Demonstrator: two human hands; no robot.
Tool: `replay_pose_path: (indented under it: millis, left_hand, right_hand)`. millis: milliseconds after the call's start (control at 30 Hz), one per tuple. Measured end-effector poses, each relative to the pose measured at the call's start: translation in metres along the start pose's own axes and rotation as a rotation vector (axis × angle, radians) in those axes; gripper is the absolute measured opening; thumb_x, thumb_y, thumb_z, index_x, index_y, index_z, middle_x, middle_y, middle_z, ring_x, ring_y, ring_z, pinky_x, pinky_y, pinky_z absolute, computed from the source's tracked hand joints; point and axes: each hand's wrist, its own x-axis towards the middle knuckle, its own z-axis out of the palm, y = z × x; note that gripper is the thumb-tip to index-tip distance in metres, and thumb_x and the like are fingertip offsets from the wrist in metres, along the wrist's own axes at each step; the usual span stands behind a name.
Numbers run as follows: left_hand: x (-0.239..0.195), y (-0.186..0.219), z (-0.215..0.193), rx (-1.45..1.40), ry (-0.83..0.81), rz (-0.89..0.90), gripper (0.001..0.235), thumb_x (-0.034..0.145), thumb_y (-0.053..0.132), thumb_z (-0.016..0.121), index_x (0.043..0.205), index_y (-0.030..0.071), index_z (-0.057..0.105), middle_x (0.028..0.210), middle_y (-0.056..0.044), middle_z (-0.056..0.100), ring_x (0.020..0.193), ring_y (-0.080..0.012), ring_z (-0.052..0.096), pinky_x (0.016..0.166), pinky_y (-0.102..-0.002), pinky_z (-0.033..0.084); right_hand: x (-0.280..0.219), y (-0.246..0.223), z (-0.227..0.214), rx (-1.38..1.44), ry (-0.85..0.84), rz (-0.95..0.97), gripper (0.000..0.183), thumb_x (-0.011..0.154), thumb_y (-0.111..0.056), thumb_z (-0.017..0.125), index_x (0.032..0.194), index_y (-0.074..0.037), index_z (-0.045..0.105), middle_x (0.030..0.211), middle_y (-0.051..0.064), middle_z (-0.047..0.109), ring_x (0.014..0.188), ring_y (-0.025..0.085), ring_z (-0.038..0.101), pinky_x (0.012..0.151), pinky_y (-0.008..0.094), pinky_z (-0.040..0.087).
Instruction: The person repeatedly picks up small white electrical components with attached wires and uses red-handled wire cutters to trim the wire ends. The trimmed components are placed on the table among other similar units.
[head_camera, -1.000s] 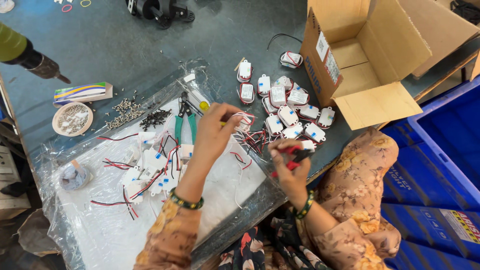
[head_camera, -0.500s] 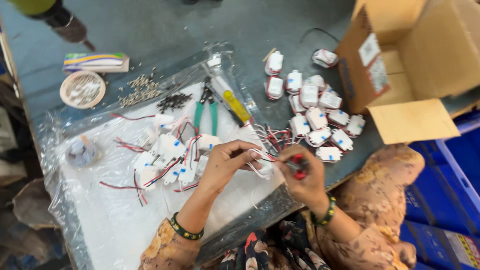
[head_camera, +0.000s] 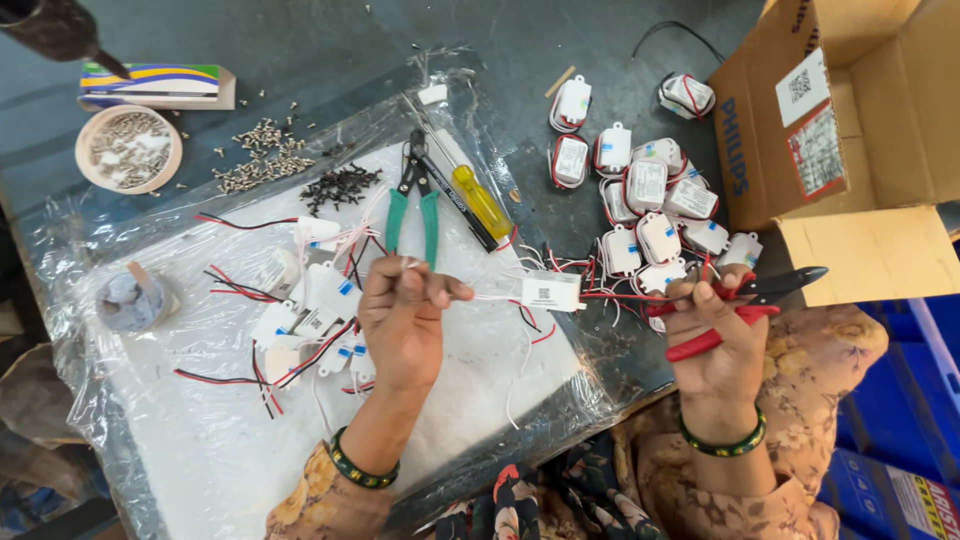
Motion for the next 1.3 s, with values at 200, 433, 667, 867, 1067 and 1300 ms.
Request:
replay_pose_path:
  millis: [200, 433, 667, 867, 1067, 1300]
  left_hand:
    - [0.006, 0.012, 0.004, -0.145, 0.178, -0.158, 0.013, 0.106, 0.019, 0.059, 0.11, 0.006, 0.059, 0.088, -0.007, 0.068, 0.086, -0.0244, 0.072, 0.084, -0.042, 0.06]
    - [0.006, 0.025, -0.011, -0.364, 0.111, -0.298, 0.018, 0.103, 0.021, 0.064, 0.116, 0.007, 0.065, 0.091, -0.005, 0.073, 0.077, -0.0192, 0.072, 0.075, -0.039, 0.062]
    - [-0.012, 0.029, 0.012, -0.035, -0.068, -0.552, 0.006, 0.094, 0.005, 0.071, 0.098, 0.003, 0.067, 0.087, -0.01, 0.074, 0.066, -0.0182, 0.071, 0.044, -0.031, 0.052]
    - [-0.032, 0.023, 0.059, 0.345, -0.328, -0.685, 0.012, 0.095, 0.007, 0.071, 0.098, -0.005, 0.071, 0.085, -0.016, 0.076, 0.055, -0.0168, 0.069, 0.043, -0.026, 0.049]
    - [-0.034, 0.031, 0.073, 0.639, -0.381, -0.598, 0.016, 0.097, 0.014, 0.069, 0.1, -0.001, 0.075, 0.084, -0.007, 0.078, 0.058, -0.0077, 0.066, 0.047, -0.021, 0.048]
    - [-0.032, 0.039, 0.079, 0.822, -0.421, -0.534, 0.016, 0.096, 0.016, 0.07, 0.096, 0.002, 0.077, 0.08, -0.003, 0.077, 0.057, -0.0056, 0.065, 0.047, -0.02, 0.044]
  right_hand:
    - [-0.012, -0.002, 0.012, -0.063, -0.026, 0.016, 0.032, 0.089, 0.008, 0.067, 0.106, -0.014, 0.052, 0.1, 0.003, 0.058, 0.094, 0.021, 0.061, 0.094, 0.046, 0.05]
    - [-0.031, -0.005, 0.032, -0.991, -0.944, 0.476, 0.01, 0.081, -0.003, 0.069, 0.09, -0.005, 0.064, 0.088, 0.006, 0.075, 0.085, 0.021, 0.073, 0.08, 0.036, 0.058]
    - [-0.049, 0.0, 0.073, -1.187, -1.183, 0.266, 0.034, 0.074, -0.012, 0.081, 0.105, -0.005, 0.067, 0.098, 0.007, 0.072, 0.094, 0.019, 0.065, 0.081, 0.036, 0.053]
    - [-0.044, -0.004, 0.071, -1.075, -0.649, 0.231, 0.035, 0.075, -0.007, 0.069, 0.109, -0.003, 0.065, 0.097, 0.008, 0.069, 0.083, 0.018, 0.065, 0.074, 0.033, 0.054]
    - [-0.046, 0.007, 0.063, -1.198, -0.709, 0.233, 0.044, 0.066, -0.005, 0.066, 0.11, -0.001, 0.063, 0.085, 0.012, 0.066, 0.076, 0.022, 0.065, 0.072, 0.034, 0.054]
    - [-0.045, 0.005, 0.065, -1.19, -0.774, 0.2, 0.043, 0.065, -0.005, 0.065, 0.108, 0.0, 0.062, 0.093, 0.013, 0.069, 0.084, 0.028, 0.068, 0.077, 0.037, 0.054]
